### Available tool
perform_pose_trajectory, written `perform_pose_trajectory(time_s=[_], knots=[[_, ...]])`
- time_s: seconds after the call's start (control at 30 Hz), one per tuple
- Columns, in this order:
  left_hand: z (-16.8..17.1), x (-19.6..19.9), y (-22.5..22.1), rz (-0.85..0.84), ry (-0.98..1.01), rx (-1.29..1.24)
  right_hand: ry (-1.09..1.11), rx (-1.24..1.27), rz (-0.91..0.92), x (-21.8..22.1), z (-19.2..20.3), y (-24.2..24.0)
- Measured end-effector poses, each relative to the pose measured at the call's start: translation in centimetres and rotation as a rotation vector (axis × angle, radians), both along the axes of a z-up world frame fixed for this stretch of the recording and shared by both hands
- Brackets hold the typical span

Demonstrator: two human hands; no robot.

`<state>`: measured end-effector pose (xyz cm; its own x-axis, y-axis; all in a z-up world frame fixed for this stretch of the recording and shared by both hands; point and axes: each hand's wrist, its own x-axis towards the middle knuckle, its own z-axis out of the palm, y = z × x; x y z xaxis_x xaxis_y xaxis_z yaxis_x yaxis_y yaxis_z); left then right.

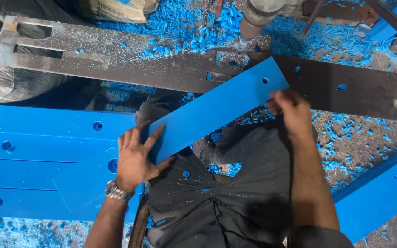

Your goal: Drilling holes into blue plastic rectangular components using a stationary drill press.

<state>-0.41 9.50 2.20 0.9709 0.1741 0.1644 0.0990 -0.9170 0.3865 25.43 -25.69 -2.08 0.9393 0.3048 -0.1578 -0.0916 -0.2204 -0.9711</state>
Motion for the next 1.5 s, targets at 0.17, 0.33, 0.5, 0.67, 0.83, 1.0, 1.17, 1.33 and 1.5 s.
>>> perform_pose_trajectory(time_s=[0.17, 0.33, 0.5, 0.67, 0.83, 1.0, 1.17, 1.33, 1.5], knots=[[-1.0, 5.2, -4.1, -0.079, -0.205, -0.014, -0.628, -0.032, -0.097, 11.5, 1.0, -1.8], [-1.5, 9.7, -6.7, -0.111, -0.185, -0.013, -0.978, -0.128, 0.047, 17.6, 3.2, 0.2], [-1.7, 12.0, -6.9, -0.187, -0.122, -0.006, -0.766, 0.009, 0.077, 13.1, 4.8, 2.8], [-1.4, 13.6, -5.4, -0.237, -0.016, 0.049, -0.445, -0.154, -0.127, 9.0, 8.6, 2.0], [-0.8, 15.7, -4.0, -0.245, 0.009, 0.084, -0.445, -0.115, -0.094, 8.3, 8.9, 1.6], [0.0, 16.6, -2.8, -0.225, 0.020, 0.114, -0.463, -0.105, -0.109, 8.3, 8.6, 1.7], [0.3, 15.9, -2.1, -0.235, 0.053, 0.156, -0.457, -0.072, -0.107, 8.1, 8.4, 1.8], [0.6, 15.6, -1.8, -0.199, 0.094, 0.184, -0.487, -0.107, -0.099, 8.0, 8.3, 1.8], [-0.8, 16.1, -2.5, -0.163, 0.063, 0.186, -0.475, -0.095, -0.095, 8.3, 7.7, 2.0]])
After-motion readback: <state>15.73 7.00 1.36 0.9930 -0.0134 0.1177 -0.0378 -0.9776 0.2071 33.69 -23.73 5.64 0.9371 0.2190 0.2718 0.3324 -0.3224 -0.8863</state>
